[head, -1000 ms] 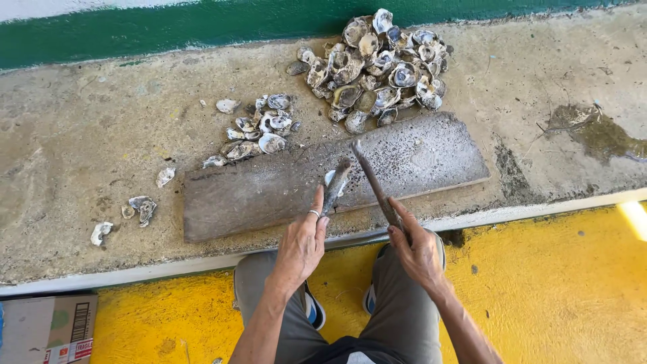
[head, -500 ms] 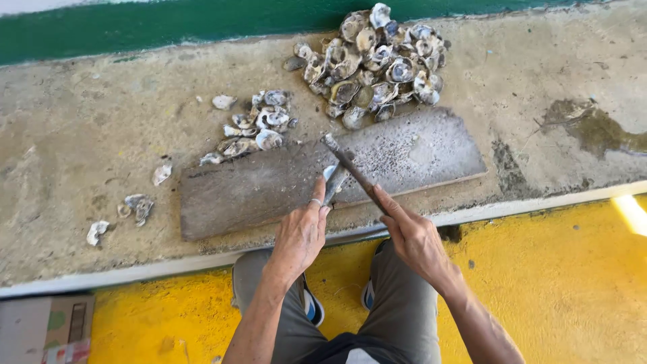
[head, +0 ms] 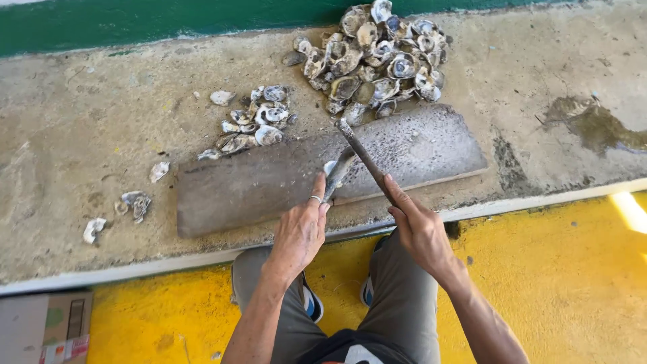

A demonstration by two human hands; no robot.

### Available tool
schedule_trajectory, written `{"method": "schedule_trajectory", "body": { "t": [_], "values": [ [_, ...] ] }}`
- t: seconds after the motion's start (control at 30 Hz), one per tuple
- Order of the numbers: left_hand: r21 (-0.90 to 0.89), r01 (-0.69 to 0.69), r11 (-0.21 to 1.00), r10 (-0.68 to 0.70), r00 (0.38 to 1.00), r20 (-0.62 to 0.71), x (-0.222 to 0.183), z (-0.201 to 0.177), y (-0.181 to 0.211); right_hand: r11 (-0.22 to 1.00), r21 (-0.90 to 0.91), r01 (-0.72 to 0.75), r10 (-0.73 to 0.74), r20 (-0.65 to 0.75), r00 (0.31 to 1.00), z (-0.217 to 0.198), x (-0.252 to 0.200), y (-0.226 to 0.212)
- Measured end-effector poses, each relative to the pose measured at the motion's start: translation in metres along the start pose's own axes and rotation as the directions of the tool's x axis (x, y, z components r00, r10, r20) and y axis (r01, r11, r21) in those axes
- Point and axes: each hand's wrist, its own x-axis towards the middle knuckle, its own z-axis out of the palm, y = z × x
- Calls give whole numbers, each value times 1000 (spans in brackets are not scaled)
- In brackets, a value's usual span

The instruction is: Cleaning and crushing oyster shells using a metal rod.

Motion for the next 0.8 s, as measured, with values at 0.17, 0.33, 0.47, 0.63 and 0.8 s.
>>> {"method": "schedule_trajectory", "body": {
  "t": [0.17, 0.33, 0.47, 0.63, 0.8],
  "values": [
    [31, 67, 997, -68, 997, 39, 1, -7, 3, 974, 74, 214, -191, -234, 953, -28, -11, -5],
    [11, 37, 999, -37, 999, 23, 1, 2, -5, 980, 196, 15, 48, -312, 949, -22, -16, -4],
    [23, 49, 999, -49, 998, 25, 1, 2, -2, 968, 101, 228, -213, -144, 966, 6, -5, 2],
    [52, 6, 999, -5, 1000, -20, -11, 12, 4, 926, 8, -377, 374, 117, 920, 29, -17, 14],
    [-318, 16, 948, -3, 999, 43, -41, 58, 39, 735, 677, -22, 102, -79, 992, 79, -22, 41]
  ]
}}
